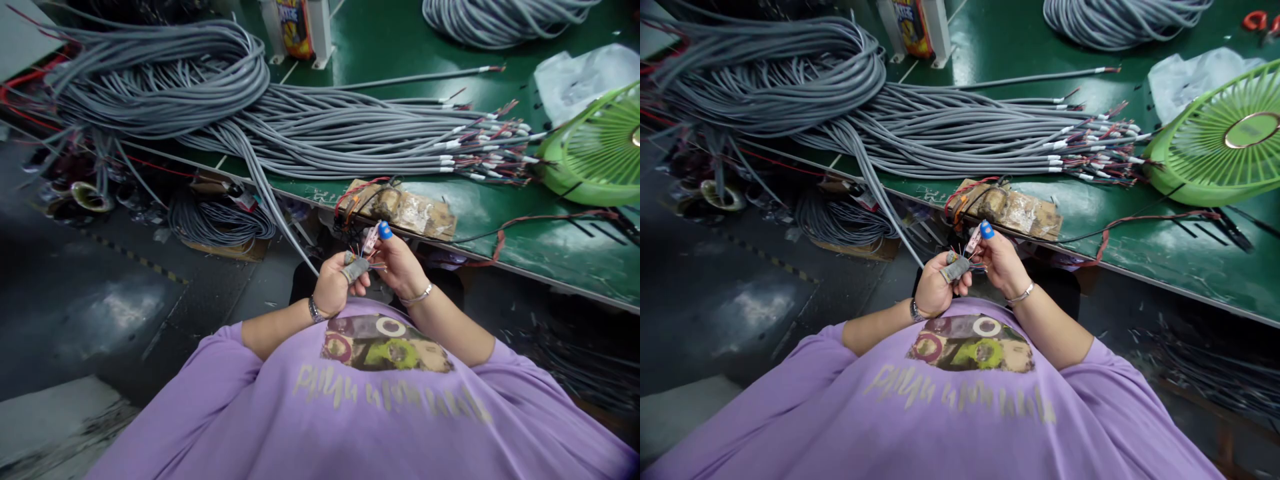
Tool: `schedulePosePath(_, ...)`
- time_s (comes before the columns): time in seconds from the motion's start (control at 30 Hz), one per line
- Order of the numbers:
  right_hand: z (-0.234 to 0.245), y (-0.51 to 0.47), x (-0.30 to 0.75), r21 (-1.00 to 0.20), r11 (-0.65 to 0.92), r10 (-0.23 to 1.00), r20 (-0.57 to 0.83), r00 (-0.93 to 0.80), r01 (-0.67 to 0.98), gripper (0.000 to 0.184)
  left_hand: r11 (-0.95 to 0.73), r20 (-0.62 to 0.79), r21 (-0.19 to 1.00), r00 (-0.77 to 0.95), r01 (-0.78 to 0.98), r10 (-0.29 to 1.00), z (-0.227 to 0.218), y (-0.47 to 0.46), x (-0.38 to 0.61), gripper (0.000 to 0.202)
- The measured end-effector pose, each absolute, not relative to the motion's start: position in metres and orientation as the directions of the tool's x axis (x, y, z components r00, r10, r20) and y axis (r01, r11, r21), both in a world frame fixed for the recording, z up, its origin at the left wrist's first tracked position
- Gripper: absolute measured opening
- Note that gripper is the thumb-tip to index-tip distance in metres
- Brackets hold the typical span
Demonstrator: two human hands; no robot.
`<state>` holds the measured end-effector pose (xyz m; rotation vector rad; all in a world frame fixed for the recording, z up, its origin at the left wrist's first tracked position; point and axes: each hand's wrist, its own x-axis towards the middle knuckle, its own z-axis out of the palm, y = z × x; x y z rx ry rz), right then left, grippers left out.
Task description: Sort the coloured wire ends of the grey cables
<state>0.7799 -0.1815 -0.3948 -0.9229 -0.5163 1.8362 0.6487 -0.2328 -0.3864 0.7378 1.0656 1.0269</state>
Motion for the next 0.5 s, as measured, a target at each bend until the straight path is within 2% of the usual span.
schedulePosePath(0.2,-0.3953,-0.1804,0.7819,-0.64,-0.447,0.89,-0.39,-0.236,-0.625,0.036,0.381,-0.349,0.882,0.159,-0.276,0.923,-0.3857,-0.2321,0.6487,0.036)
schedulePosePath(0.5,-0.3984,-0.1798,0.7813,-0.631,-0.438,0.894,-0.383,-0.233,-0.64,0.036,0.336,-0.304,0.906,0.159,-0.258,0.939,-0.3885,-0.2354,0.648,0.036)
